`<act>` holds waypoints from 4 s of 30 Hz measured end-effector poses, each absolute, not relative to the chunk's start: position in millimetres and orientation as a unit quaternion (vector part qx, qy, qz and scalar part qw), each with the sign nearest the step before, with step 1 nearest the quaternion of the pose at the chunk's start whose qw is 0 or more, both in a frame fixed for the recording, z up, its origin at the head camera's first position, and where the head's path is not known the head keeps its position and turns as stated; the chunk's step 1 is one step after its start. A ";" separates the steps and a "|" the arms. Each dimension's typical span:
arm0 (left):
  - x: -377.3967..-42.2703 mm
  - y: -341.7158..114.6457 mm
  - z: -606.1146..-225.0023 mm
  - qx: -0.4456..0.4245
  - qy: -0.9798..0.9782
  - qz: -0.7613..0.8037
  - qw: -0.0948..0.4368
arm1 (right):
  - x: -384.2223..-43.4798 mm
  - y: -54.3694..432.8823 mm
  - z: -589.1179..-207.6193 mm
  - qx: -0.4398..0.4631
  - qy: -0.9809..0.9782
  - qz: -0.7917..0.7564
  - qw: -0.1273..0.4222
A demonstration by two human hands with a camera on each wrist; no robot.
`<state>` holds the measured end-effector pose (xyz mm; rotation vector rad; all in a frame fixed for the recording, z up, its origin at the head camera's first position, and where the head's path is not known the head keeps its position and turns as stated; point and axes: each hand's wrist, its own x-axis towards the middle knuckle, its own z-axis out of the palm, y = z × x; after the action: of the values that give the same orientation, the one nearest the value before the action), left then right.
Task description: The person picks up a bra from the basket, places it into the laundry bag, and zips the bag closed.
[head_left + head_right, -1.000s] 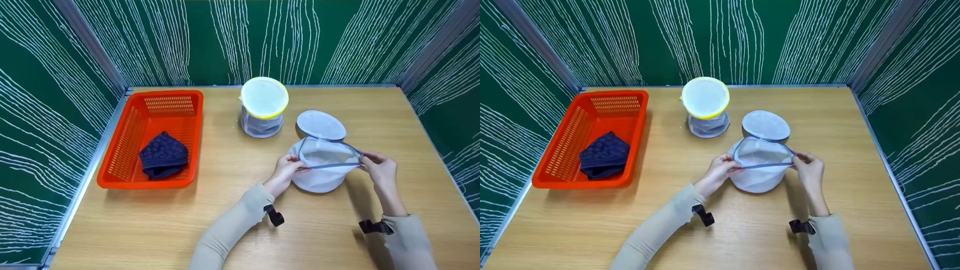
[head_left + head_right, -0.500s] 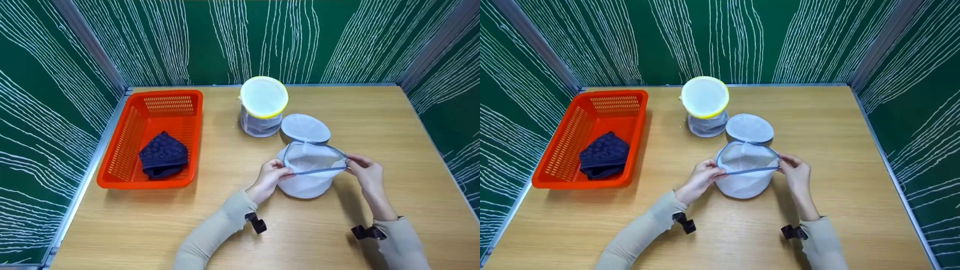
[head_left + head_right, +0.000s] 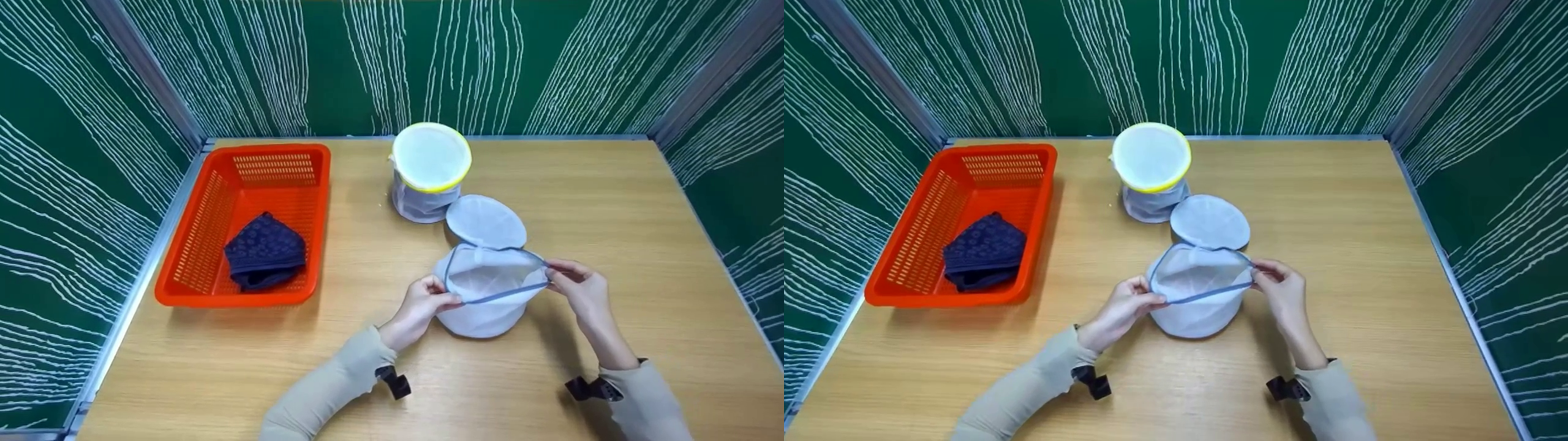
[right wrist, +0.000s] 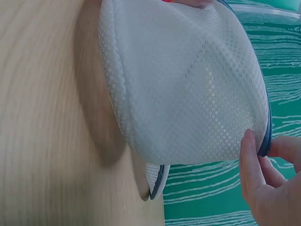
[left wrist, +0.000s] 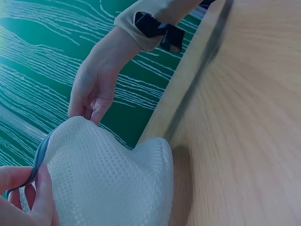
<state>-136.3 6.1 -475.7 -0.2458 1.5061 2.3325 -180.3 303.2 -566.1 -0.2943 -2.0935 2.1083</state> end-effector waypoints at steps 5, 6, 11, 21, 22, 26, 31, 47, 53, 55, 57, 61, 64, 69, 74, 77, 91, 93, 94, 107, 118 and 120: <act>-130.5 -7.3 -475.3 -0.086 0.540 0.819 0.173 | -176.2 289.1 -565.2 -0.090 -0.693 0.713 0.058; -129.2 -10.1 -475.1 -0.084 0.542 0.819 0.172 | -175.3 286.1 -565.0 -0.086 -0.687 0.719 0.054; -123.3 -23.5 -475.1 -0.072 0.554 0.814 0.159 | -172.3 271.7 -565.5 -0.063 -0.669 0.740 0.041; -112.5 -45.6 -476.3 -0.073 0.557 0.817 0.133 | -166.7 249.6 -565.8 -0.045 -0.672 0.739 0.004; -111.6 -47.8 -476.6 -0.074 0.556 0.817 0.131 | -166.2 247.5 -566.0 -0.048 -0.671 0.740 -0.001; -108.1 -55.9 -477.2 -0.076 0.561 0.815 0.124 | -164.5 239.4 -566.4 -0.073 -0.668 0.741 -0.020; -103.9 -63.5 -477.5 -0.072 0.571 0.809 0.122 | -162.3 231.9 -563.7 -0.084 -0.653 0.752 -0.043; -95.9 -74.1 -485.9 -0.061 0.559 0.818 0.122 | -158.2 223.2 -559.9 -0.107 -0.624 0.769 -0.092; -99.9 -79.2 -505.8 -0.003 0.567 0.816 0.111 | -158.5 221.7 -560.7 -0.100 -0.622 0.770 -0.097; -100.8 -80.9 -505.9 0.002 0.569 0.814 0.119 | -158.3 221.1 -560.4 -0.101 -0.619 0.772 -0.100; -101.6 -82.2 -503.1 -0.001 0.565 0.815 0.131 | -158.1 220.7 -559.8 -0.103 -0.618 0.772 -0.103; -100.5 -84.5 -480.7 -0.029 0.562 0.810 0.166 | -157.7 219.9 -558.5 -0.108 -0.614 0.774 -0.110; -102.9 -87.9 -473.0 -0.033 0.577 0.795 0.186 | -157.8 219.3 -558.1 -0.106 -0.614 0.774 -0.112; -107.9 -97.7 -461.9 -0.023 0.616 0.761 0.202 | -158.1 218.2 -556.6 -0.098 -0.616 0.773 -0.112; -114.6 -112.1 -451.4 -0.005 0.661 0.719 0.215 | -157.3 217.9 -555.3 -0.081 -0.612 0.778 -0.121; -120.1 -120.7 -444.0 0.012 0.693 0.687 0.221 | -156.6 217.7 -554.8 -0.072 -0.608 0.782 -0.122; -153.3 -165.0 -381.7 0.144 0.859 0.471 0.139 | -158.1 216.1 -558.6 -0.089 -0.600 0.786 -0.118; -160.6 -170.6 -373.4 0.152 0.878 0.437 0.120 | -158.5 216.4 -559.0 -0.089 -0.596 0.789 -0.119; -164.8 -173.5 -370.2 0.154 0.888 0.418 0.112 | -158.7 216.6 -559.1 -0.090 -0.595 0.790 -0.119; -219.9 -202.3 -361.4 0.136 0.963 0.189 0.136 | -152.2 212.7 -544.1 -0.078 -0.593 0.792 -0.123; -244.6 -216.3 -375.9 0.134 0.968 0.083 0.193 | -151.8 214.4 -541.7 -0.043 -0.559 0.817 -0.138; -248.1 -219.0 -379.3 0.129 0.967 0.069 0.207 | -155.4 217.0 -550.2 -0.068 -0.570 0.808 -0.137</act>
<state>-248.1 -219.0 -379.3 0.3581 2.6949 0.1912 -155.4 217.0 -550.2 -0.2356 -1.9644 2.7853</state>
